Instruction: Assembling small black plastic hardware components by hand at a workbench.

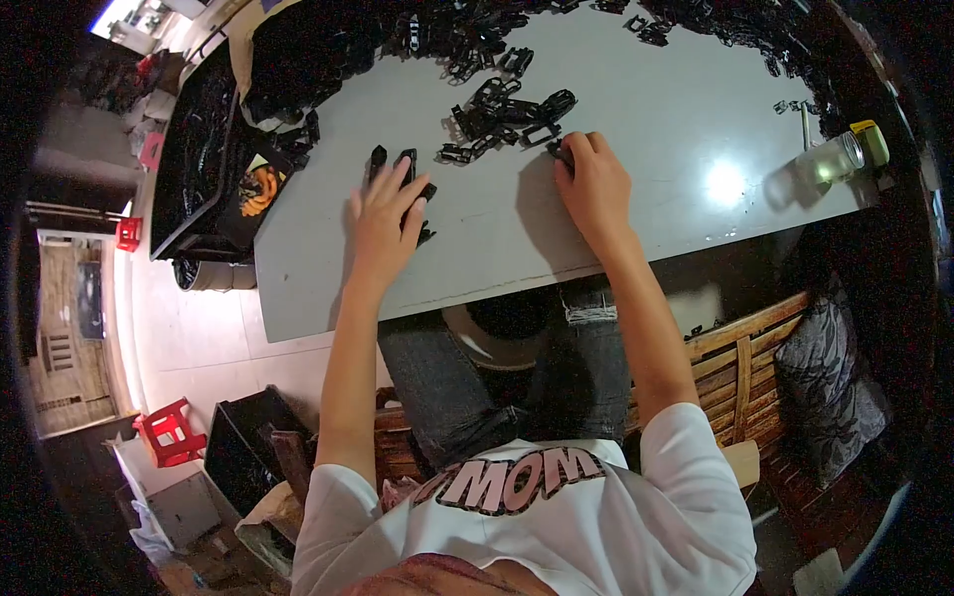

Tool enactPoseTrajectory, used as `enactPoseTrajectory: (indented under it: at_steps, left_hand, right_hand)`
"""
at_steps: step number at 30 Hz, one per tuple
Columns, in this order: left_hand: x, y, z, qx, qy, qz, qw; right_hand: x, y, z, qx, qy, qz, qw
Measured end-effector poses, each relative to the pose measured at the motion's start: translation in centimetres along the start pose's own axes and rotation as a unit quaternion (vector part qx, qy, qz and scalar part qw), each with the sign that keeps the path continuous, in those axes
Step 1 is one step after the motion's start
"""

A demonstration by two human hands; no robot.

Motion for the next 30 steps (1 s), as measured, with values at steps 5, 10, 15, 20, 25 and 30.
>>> enactPoseTrajectory:
  at_steps: [5, 10, 15, 20, 25, 30]
  left_hand:
    - [-0.2, 1.2, 2.7, -0.07, 0.071, 0.05, 0.994]
    - [-3.7, 3.2, 5.5, -0.051, 0.024, 0.07, 0.996]
    - [-2.8, 5.9, 1.3, -0.072, 0.043, 0.003, 0.996]
    - [-2.2, 7.7, -1.5, -0.06, -0.007, -0.064, 0.996]
    - [2.2, 3.5, -6.4, 0.063, 0.143, -0.08, 0.984]
    - [3.0, 1.3, -8.0, 0.127, 0.162, -0.096, 0.974]
  right_hand:
    - [0.2, -1.2, -1.8, 0.023, 0.011, 0.046, 0.999]
    - [1.2, -0.4, -3.5, -0.013, -0.034, 0.125, 0.991]
    - [1.2, -0.8, -4.2, 0.039, -0.006, -0.049, 0.998]
    - [1.7, -0.7, -4.6, -0.001, -0.018, -0.105, 0.994]
    - [1.4, -2.1, -4.4, 0.086, -0.066, -0.021, 0.994]
    - [0.5, -6.1, -3.7, 0.127, -0.135, 0.086, 0.979]
Point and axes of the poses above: each hand's wrist, its own z-axis towards the middle knuckle, its own x-axis out of the back of the hand, y = z × x, the point moved 7 cm from there along z, towards the middle knuckle, and after that the axes turned 1 degree about -y, right-handed, at the moved point
